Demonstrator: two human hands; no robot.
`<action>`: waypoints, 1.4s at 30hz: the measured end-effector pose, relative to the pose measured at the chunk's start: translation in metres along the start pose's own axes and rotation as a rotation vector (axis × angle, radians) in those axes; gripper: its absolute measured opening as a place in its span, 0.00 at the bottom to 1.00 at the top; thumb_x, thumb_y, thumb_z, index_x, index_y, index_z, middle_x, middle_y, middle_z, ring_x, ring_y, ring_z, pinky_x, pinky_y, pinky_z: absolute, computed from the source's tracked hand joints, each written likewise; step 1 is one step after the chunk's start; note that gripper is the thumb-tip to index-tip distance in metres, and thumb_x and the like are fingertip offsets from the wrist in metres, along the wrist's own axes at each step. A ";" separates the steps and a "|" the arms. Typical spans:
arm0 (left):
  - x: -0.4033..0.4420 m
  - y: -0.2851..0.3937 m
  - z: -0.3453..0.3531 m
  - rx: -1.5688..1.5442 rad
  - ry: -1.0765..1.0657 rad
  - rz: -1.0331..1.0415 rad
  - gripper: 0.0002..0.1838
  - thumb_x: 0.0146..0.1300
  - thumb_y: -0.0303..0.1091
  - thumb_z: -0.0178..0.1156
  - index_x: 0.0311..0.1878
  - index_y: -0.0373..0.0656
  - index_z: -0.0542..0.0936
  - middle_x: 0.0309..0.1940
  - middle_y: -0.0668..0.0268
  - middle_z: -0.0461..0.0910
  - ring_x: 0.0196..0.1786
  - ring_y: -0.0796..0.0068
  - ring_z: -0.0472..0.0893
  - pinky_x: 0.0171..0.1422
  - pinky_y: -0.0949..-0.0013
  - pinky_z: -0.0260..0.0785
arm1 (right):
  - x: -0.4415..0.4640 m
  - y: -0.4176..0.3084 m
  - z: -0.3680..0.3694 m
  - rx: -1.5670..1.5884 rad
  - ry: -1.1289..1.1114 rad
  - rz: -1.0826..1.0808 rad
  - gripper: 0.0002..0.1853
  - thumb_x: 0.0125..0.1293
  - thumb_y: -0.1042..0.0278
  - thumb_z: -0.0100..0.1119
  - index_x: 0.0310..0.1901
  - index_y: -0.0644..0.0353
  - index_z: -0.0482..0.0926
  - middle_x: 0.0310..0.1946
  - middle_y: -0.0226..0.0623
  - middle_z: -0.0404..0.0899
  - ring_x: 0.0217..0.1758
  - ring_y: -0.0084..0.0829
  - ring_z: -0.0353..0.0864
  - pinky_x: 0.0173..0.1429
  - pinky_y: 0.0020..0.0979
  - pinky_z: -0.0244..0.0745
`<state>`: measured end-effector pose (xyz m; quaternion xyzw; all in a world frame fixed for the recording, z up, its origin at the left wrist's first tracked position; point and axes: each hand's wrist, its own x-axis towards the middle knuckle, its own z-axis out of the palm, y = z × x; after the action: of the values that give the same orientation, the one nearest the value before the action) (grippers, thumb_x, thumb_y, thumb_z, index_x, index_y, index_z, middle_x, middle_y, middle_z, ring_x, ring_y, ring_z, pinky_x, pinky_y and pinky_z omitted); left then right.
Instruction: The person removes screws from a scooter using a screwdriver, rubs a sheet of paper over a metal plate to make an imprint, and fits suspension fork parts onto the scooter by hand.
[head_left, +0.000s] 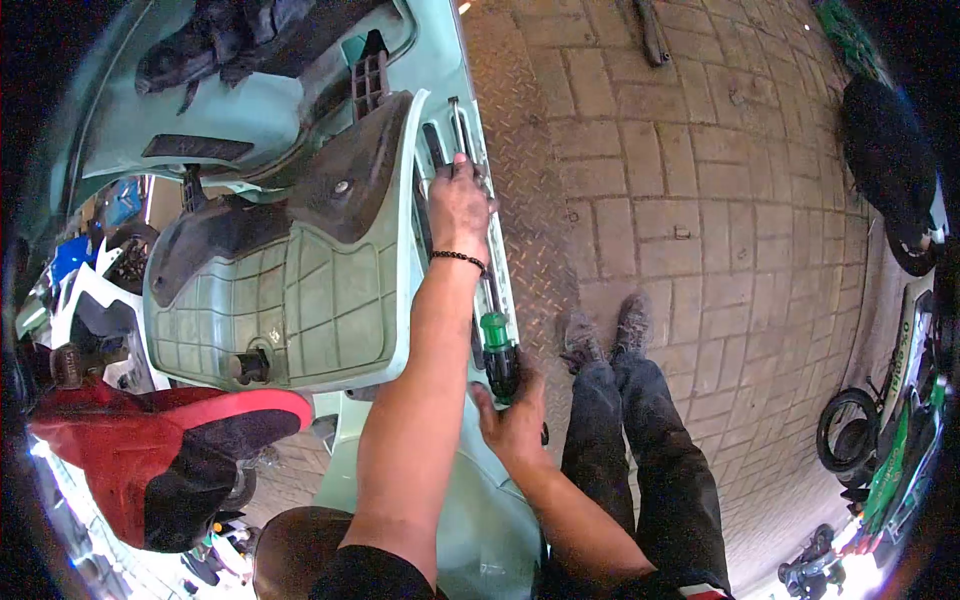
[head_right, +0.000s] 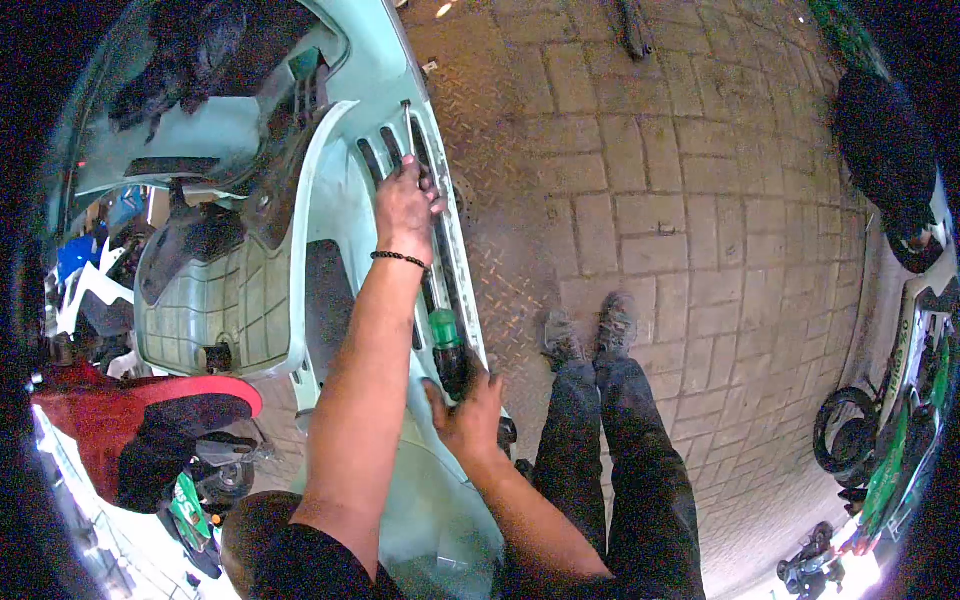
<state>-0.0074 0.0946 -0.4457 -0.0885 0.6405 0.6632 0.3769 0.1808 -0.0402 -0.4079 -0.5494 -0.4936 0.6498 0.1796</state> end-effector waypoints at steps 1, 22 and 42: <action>0.001 0.001 -0.001 -0.072 -0.026 -0.037 0.11 0.69 0.41 0.46 0.33 0.45 0.69 0.19 0.73 0.63 0.18 0.83 0.62 0.19 0.76 0.56 | -0.004 -0.005 -0.002 -0.050 -0.003 -0.059 0.20 0.63 0.58 0.53 0.48 0.67 0.68 0.25 0.44 0.74 0.25 0.39 0.72 0.37 0.36 0.69; -0.004 0.008 0.005 -0.106 0.012 -0.092 0.12 0.67 0.39 0.48 0.31 0.42 0.68 0.20 0.71 0.63 0.21 0.79 0.64 0.22 0.74 0.59 | 0.018 0.005 -0.003 -0.089 0.066 -0.247 0.21 0.62 0.60 0.55 0.49 0.71 0.71 0.28 0.44 0.78 0.22 0.33 0.74 0.35 0.36 0.70; -0.009 0.008 0.011 0.016 0.053 0.028 0.12 0.67 0.38 0.48 0.34 0.38 0.72 0.21 0.70 0.66 0.22 0.79 0.65 0.23 0.76 0.61 | 0.022 -0.011 -0.008 -0.128 0.114 -0.255 0.20 0.54 0.69 0.64 0.45 0.67 0.67 0.29 0.39 0.77 0.30 0.35 0.76 0.37 0.33 0.72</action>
<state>-0.0017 0.1021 -0.4317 -0.0941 0.6566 0.6608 0.3512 0.1772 -0.0149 -0.4100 -0.5288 -0.5886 0.5567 0.2530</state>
